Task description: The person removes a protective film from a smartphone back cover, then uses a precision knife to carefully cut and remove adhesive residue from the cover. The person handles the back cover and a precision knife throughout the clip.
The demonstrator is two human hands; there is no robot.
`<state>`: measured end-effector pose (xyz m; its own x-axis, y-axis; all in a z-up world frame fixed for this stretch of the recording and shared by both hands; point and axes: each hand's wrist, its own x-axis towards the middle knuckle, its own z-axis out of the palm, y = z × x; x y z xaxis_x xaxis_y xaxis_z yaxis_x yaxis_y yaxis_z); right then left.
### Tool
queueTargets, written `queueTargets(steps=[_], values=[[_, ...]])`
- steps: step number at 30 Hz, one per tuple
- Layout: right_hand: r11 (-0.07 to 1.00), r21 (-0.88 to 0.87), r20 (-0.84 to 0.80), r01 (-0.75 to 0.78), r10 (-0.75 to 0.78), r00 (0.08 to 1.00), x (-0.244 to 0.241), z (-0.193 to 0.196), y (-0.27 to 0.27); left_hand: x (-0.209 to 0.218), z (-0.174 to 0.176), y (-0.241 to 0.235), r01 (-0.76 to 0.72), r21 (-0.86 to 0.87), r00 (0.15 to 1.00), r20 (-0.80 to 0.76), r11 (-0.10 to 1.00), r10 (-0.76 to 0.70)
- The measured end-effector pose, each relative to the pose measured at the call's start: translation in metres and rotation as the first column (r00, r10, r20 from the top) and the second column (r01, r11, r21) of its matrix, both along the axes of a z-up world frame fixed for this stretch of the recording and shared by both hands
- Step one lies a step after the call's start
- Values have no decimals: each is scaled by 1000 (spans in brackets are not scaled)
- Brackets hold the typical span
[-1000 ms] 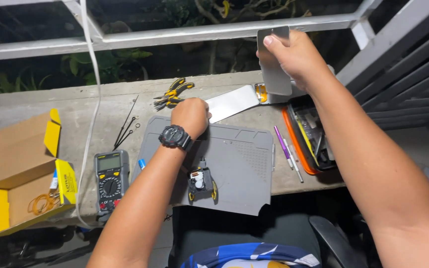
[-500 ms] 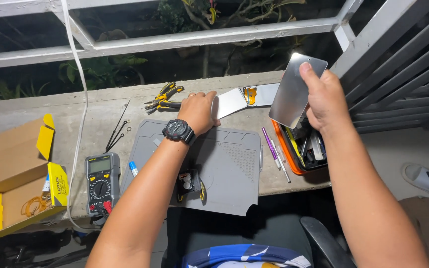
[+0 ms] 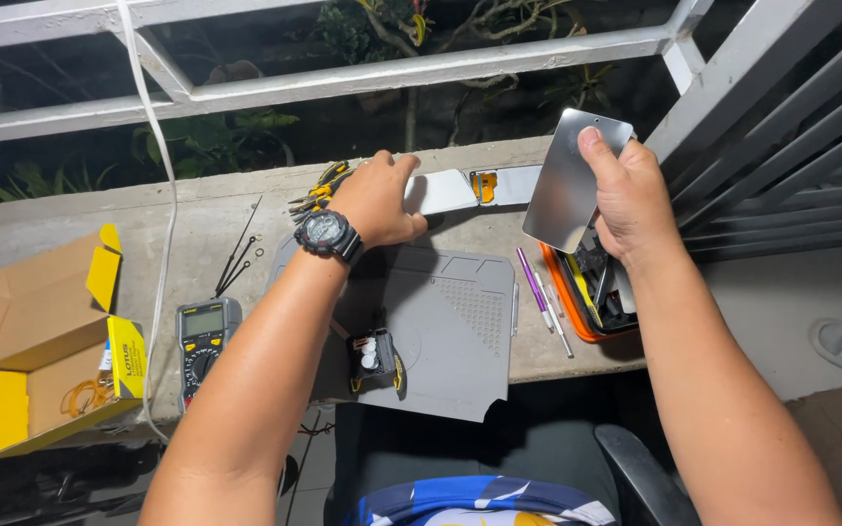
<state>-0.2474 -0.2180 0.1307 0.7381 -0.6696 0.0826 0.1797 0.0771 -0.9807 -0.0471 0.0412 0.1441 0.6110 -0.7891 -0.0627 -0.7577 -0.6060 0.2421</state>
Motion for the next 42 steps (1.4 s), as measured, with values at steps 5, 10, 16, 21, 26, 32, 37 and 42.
queueTargets(steps=[5,10,16,21,26,32,37,42], values=[[1000,0,24,-4,4,1000,2,6,8,11,23,-4,81,-16,987,137,997,-78],[1000,1,42,-9,9,999,7,-5,-7,8,50,-24,185,-74,960,226,980,-165],[990,90,-48,106,-102,994,-4,12,-19,18,39,-91,484,-222,868,247,847,-431],[979,110,144,173,-188,972,-13,0,-30,0,18,-157,488,-307,872,147,817,-466],[953,194,138,233,-262,955,-21,0,-41,-7,-24,-197,443,-290,894,72,848,-442],[950,213,98,229,-254,962,-25,-9,-55,-11,-23,-201,351,-273,922,-64,896,-381],[949,219,89,226,-250,964,-30,-5,-52,-8,-30,-195,362,-234,916,-89,902,-391],[932,276,96,235,-270,958,-37,7,-41,6,-60,-181,262,-173,958,-72,950,-277]])
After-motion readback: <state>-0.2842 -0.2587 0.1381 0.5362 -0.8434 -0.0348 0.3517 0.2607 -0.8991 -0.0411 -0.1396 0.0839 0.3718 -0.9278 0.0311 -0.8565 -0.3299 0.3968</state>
